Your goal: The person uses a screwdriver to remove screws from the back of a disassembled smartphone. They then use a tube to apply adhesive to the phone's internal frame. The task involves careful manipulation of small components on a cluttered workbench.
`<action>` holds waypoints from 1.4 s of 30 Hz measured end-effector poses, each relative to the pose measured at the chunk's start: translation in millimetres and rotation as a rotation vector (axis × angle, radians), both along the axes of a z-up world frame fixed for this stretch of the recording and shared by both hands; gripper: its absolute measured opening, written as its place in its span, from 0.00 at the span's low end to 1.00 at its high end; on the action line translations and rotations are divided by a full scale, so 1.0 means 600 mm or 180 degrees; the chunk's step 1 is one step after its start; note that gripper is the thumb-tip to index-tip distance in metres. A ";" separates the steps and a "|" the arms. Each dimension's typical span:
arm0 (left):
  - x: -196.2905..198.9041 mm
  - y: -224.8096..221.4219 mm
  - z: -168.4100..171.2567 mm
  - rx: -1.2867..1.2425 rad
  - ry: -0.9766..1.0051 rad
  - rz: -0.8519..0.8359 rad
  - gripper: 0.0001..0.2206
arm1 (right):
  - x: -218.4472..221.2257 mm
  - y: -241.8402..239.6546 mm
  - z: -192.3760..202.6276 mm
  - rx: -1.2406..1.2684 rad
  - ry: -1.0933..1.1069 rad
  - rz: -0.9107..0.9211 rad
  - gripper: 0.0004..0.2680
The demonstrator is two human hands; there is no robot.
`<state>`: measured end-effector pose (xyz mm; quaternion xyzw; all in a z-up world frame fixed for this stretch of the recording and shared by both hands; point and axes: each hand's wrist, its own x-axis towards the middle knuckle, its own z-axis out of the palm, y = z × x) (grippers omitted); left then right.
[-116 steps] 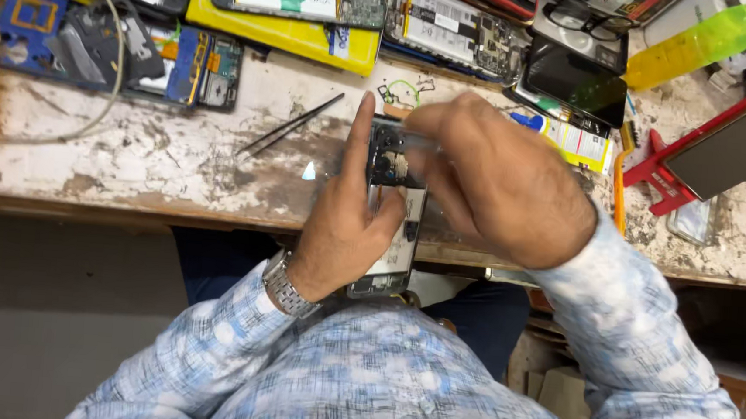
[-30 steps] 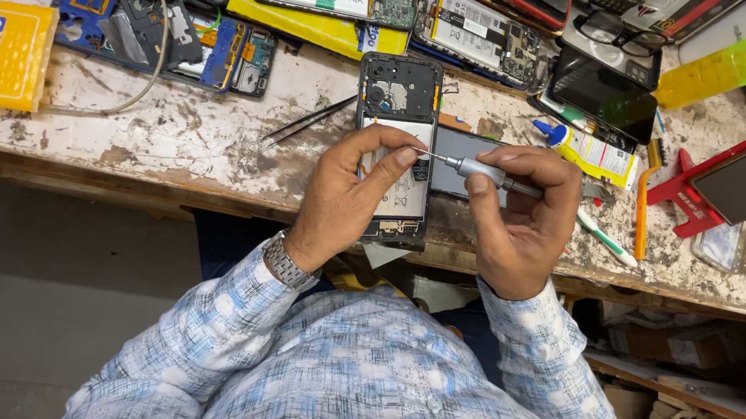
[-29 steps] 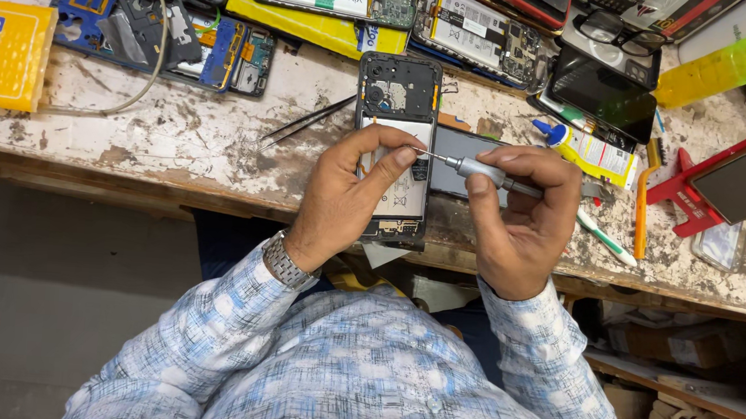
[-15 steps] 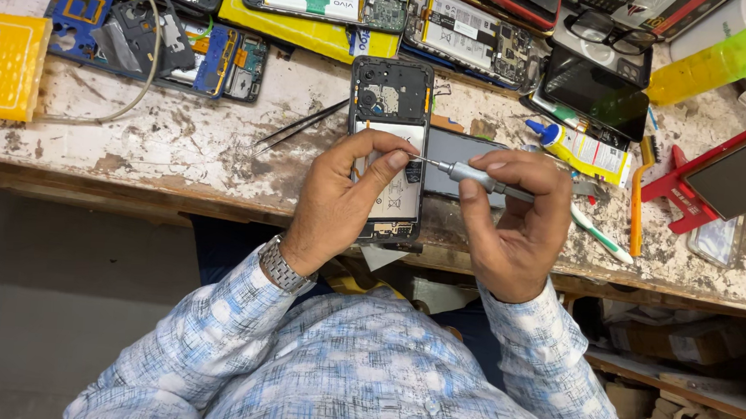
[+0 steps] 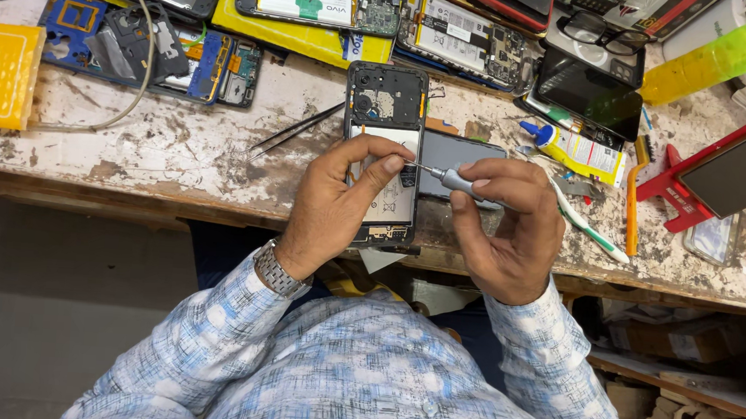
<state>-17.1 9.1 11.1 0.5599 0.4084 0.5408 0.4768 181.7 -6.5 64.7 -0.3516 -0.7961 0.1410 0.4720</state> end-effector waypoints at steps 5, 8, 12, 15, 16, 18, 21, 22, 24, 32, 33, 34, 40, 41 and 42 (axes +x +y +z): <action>-0.001 -0.001 0.001 0.0050 -0.0014 -0.0001 0.09 | 0.011 -0.009 -0.004 -0.0164 0.0033 -0.0058 0.14; -0.001 0.000 0.000 0.0023 -0.0070 -0.0012 0.09 | 0.018 -0.009 -0.007 -0.0154 0.0106 -0.0050 0.14; -0.001 0.001 -0.003 -0.0095 -0.0115 -0.0056 0.09 | 0.024 -0.009 -0.007 -0.0202 0.0284 -0.0006 0.13; -0.004 0.002 -0.006 -0.0010 -0.0182 -0.0047 0.09 | 0.027 -0.007 -0.008 -0.0184 0.0384 -0.0035 0.13; -0.004 0.002 -0.006 -0.0016 -0.0143 -0.0044 0.09 | 0.028 -0.008 -0.009 -0.0199 0.0419 -0.0056 0.12; -0.006 0.001 -0.006 -0.0027 -0.0063 -0.0036 0.09 | 0.031 -0.011 -0.008 -0.0252 0.0487 -0.0102 0.12; -0.006 0.000 -0.004 -0.0023 -0.0061 -0.0096 0.09 | 0.037 -0.008 -0.006 -0.0293 0.0517 -0.0191 0.11; -0.006 -0.001 -0.003 -0.0054 -0.0067 -0.0127 0.09 | 0.039 -0.006 -0.005 -0.0296 0.0528 -0.0212 0.11; -0.008 -0.003 -0.002 -0.0122 -0.0074 -0.0185 0.10 | 0.041 -0.005 -0.003 -0.0307 0.0571 -0.0235 0.11; -0.018 0.002 -0.022 0.0265 -0.0460 -0.0237 0.09 | 0.043 -0.017 -0.003 -0.0325 0.0499 -0.0402 0.11; -0.018 0.001 -0.024 0.0260 -0.0478 -0.0227 0.09 | 0.044 -0.021 -0.003 -0.0381 0.0530 -0.0390 0.11; -0.018 0.001 -0.026 0.0175 -0.0506 -0.0245 0.09 | 0.045 -0.026 -0.003 -0.0423 0.0543 -0.0392 0.11; -0.016 0.003 -0.032 0.0169 -0.0670 -0.0246 0.10 | 0.055 -0.038 -0.010 -0.0437 0.0525 -0.0391 0.12; -0.017 0.004 -0.033 0.0154 -0.0726 -0.0268 0.10 | 0.057 -0.039 -0.012 -0.0434 0.0521 -0.0390 0.12; -0.017 0.004 -0.033 0.0138 -0.0783 -0.0291 0.10 | 0.058 -0.042 -0.012 -0.0454 0.0518 -0.0402 0.12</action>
